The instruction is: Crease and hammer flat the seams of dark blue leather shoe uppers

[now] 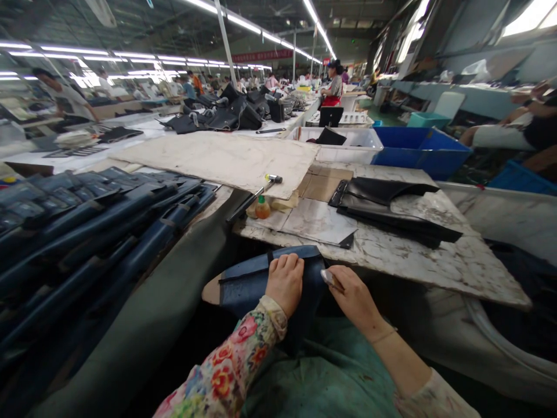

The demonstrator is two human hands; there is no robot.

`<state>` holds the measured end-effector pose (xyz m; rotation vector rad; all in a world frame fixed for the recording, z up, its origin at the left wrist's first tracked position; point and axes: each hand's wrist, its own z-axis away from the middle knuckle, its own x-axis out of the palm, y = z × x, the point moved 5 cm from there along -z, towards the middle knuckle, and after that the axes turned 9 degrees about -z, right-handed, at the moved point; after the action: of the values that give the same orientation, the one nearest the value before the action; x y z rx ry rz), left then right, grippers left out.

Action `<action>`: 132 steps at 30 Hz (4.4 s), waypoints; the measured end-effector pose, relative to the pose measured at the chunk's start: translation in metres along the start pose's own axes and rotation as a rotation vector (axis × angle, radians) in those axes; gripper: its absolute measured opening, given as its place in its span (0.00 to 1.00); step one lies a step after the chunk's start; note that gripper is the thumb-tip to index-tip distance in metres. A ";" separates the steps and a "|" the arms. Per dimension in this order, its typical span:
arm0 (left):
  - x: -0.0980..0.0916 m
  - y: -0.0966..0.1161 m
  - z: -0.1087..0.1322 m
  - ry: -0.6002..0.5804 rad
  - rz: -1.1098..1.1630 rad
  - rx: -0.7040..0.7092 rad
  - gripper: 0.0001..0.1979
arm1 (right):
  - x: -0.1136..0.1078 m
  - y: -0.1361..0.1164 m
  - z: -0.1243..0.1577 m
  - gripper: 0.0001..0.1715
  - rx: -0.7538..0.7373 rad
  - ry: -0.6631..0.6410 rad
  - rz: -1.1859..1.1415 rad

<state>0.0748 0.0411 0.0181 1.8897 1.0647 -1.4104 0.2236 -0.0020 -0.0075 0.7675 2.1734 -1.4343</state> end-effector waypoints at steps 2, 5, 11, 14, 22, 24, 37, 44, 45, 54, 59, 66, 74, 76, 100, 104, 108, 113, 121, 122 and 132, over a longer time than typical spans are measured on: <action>0.002 0.008 -0.006 -0.027 0.009 0.051 0.14 | 0.000 -0.002 0.000 0.12 -0.017 0.002 0.019; 0.007 0.017 -0.013 -0.059 0.035 0.095 0.17 | -0.001 -0.005 0.001 0.13 -0.039 0.009 0.021; 0.018 0.027 -0.016 -0.070 0.110 0.149 0.19 | 0.000 -0.005 0.004 0.14 -0.042 -0.004 -0.018; 0.018 0.026 -0.014 -0.061 0.088 0.155 0.20 | -0.002 -0.002 0.003 0.13 -0.028 -0.052 -0.057; 0.012 0.023 -0.019 -0.078 0.067 0.174 0.17 | -0.029 -0.003 -0.033 0.26 0.061 0.055 0.166; 0.012 0.022 -0.016 -0.053 0.087 0.169 0.18 | -0.026 -0.008 -0.037 0.24 0.017 0.026 0.267; 0.014 -0.002 0.010 0.093 0.125 0.101 0.17 | 0.005 -0.030 -0.024 0.17 -0.144 -0.027 0.389; 0.008 -0.023 0.025 0.127 0.059 0.067 0.15 | 0.028 -0.049 -0.026 0.16 -0.122 -0.087 0.373; 0.006 -0.026 0.027 0.131 0.048 0.059 0.15 | 0.031 -0.052 -0.028 0.16 -0.125 -0.094 0.365; -0.001 -0.052 0.051 0.158 -0.007 -0.049 0.15 | 0.066 -0.076 -0.034 0.17 -0.177 -0.169 0.334; 0.002 -0.054 0.068 0.182 -0.026 -0.039 0.18 | 0.067 -0.075 -0.038 0.17 -0.140 -0.211 0.274; 0.003 -0.053 0.084 0.150 -0.080 -0.039 0.20 | 0.057 -0.068 -0.045 0.15 -0.106 -0.313 0.125; 0.002 -0.053 0.088 0.166 -0.058 -0.047 0.19 | 0.058 -0.056 -0.054 0.16 -0.080 -0.469 -0.028; 0.001 -0.053 0.089 0.183 -0.052 -0.051 0.19 | 0.058 -0.056 -0.057 0.16 -0.080 -0.504 -0.060; 0.001 -0.052 0.065 0.168 -0.111 0.033 0.17 | 0.060 -0.070 -0.064 0.16 -0.232 -0.601 0.136; 0.003 -0.053 0.062 0.109 -0.075 0.026 0.17 | 0.063 -0.071 -0.060 0.16 -0.206 -0.514 0.152; 0.001 -0.055 0.058 0.104 -0.042 0.016 0.16 | 0.068 -0.081 -0.060 0.16 -0.170 -0.487 0.270; 0.000 -0.057 0.054 0.094 0.009 -0.022 0.15 | 0.077 -0.086 -0.061 0.19 -0.207 -0.432 0.413; -0.005 -0.057 0.057 0.091 0.056 -0.060 0.14 | 0.072 -0.077 -0.050 0.23 -0.228 -0.411 0.510; -0.006 -0.057 0.058 0.092 0.054 -0.070 0.14 | 0.068 -0.074 -0.048 0.23 -0.230 -0.402 0.517; -0.005 -0.079 0.076 0.130 0.037 -0.155 0.17 | 0.031 -0.051 -0.047 0.18 -0.231 -0.349 0.403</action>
<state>-0.0318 0.0215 0.0022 1.8988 1.1597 -1.1623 0.1648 0.0324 0.0268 0.7524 1.7559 -1.0062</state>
